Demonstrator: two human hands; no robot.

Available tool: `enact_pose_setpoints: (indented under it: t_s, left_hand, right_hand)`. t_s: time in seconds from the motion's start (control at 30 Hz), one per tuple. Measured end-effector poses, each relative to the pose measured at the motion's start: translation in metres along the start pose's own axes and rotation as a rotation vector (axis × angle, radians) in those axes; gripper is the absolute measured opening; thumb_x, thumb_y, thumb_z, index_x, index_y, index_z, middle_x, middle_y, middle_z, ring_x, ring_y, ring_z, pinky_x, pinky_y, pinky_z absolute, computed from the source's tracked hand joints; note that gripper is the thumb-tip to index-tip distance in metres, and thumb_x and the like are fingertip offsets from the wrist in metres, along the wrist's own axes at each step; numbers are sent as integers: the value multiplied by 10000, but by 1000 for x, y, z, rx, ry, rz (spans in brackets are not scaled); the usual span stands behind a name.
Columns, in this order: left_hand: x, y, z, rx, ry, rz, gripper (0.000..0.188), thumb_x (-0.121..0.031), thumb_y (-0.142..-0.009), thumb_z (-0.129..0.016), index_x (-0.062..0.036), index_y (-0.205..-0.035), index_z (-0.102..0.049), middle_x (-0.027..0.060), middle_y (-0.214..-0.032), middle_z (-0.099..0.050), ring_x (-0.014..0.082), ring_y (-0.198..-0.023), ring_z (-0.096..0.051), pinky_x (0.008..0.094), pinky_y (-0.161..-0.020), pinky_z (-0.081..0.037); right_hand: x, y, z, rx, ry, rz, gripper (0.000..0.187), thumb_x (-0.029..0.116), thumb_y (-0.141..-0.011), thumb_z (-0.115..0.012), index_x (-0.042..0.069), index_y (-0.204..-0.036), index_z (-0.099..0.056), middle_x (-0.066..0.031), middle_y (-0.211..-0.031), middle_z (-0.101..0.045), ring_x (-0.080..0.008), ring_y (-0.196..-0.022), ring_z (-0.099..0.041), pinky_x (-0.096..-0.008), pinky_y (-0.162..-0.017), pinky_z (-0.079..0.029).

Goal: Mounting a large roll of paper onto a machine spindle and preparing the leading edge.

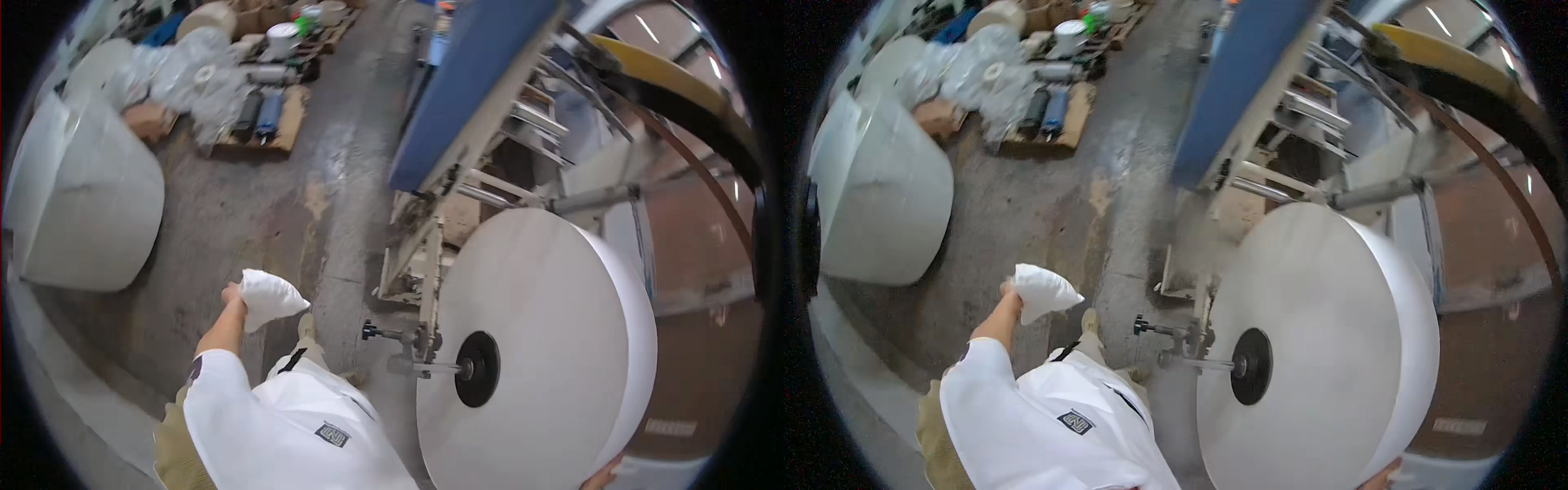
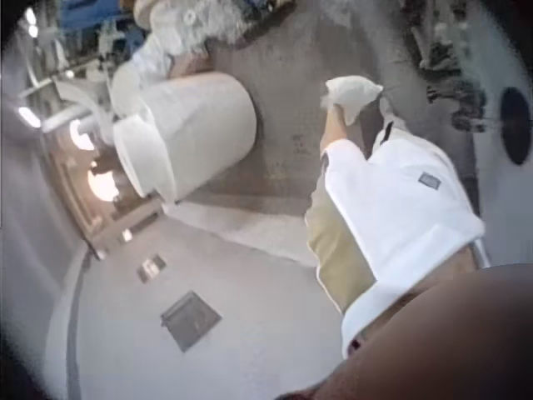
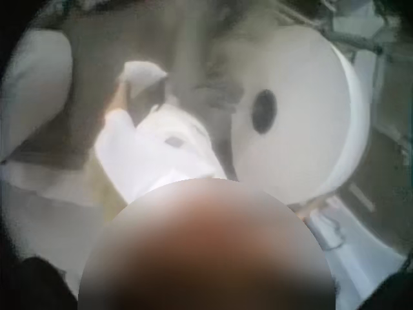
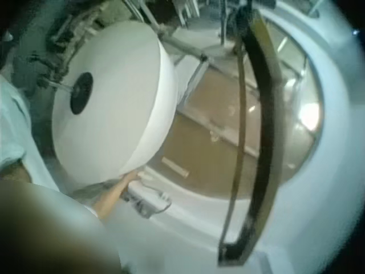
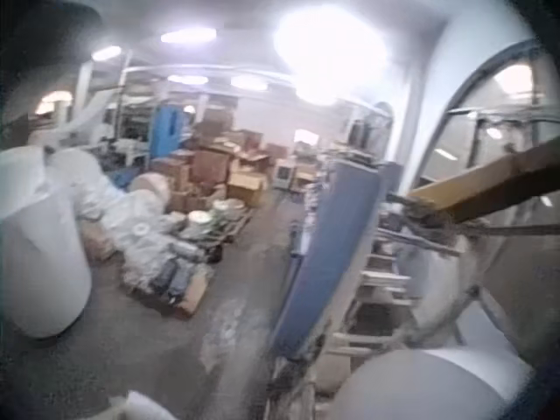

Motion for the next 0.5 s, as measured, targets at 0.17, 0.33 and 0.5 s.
enact_pose_setpoints:
  t_s: [0.17,0.33,0.5]
  left_hand:
    - [-73,-58,71,-147,-442,-105,508,-342,-923,-399,44,-1178,-609,234,-1260,-579,337,-1129,-593,430,-937,-457]
    - [-272,-90,120,-217,474,-291,747,-600,-878,-470,30,-1274,-539,190,-1279,-566,350,-1094,-601,447,-840,-517]
    - [-273,-77,55,-199,-403,-801,488,-452,-883,-538,6,-907,-706,190,-903,-693,321,-846,-666,447,-727,-521]
  right_hand:
    - [51,40,12,-29,-93,-145,898,516,-905,-569,-56,-1446,-138,-270,-1345,-466,-416,-1143,-519,-501,-975,-421]
    - [44,31,-21,4,108,-105,1030,598,-851,-587,-96,-1405,-65,-300,-1347,-438,-403,-1135,-532,-469,-960,-451]
    - [48,19,-47,99,228,-19,891,566,-840,-626,-81,-1329,-257,-251,-1284,-509,-359,-1096,-560,-429,-939,-462]
Point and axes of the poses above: each hand's wrist, its own y-axis away from the middle knuckle, its own z-axis out of the back of the hand, x = y × z, the point moved 1 cm from there along -y, towards the middle knuckle
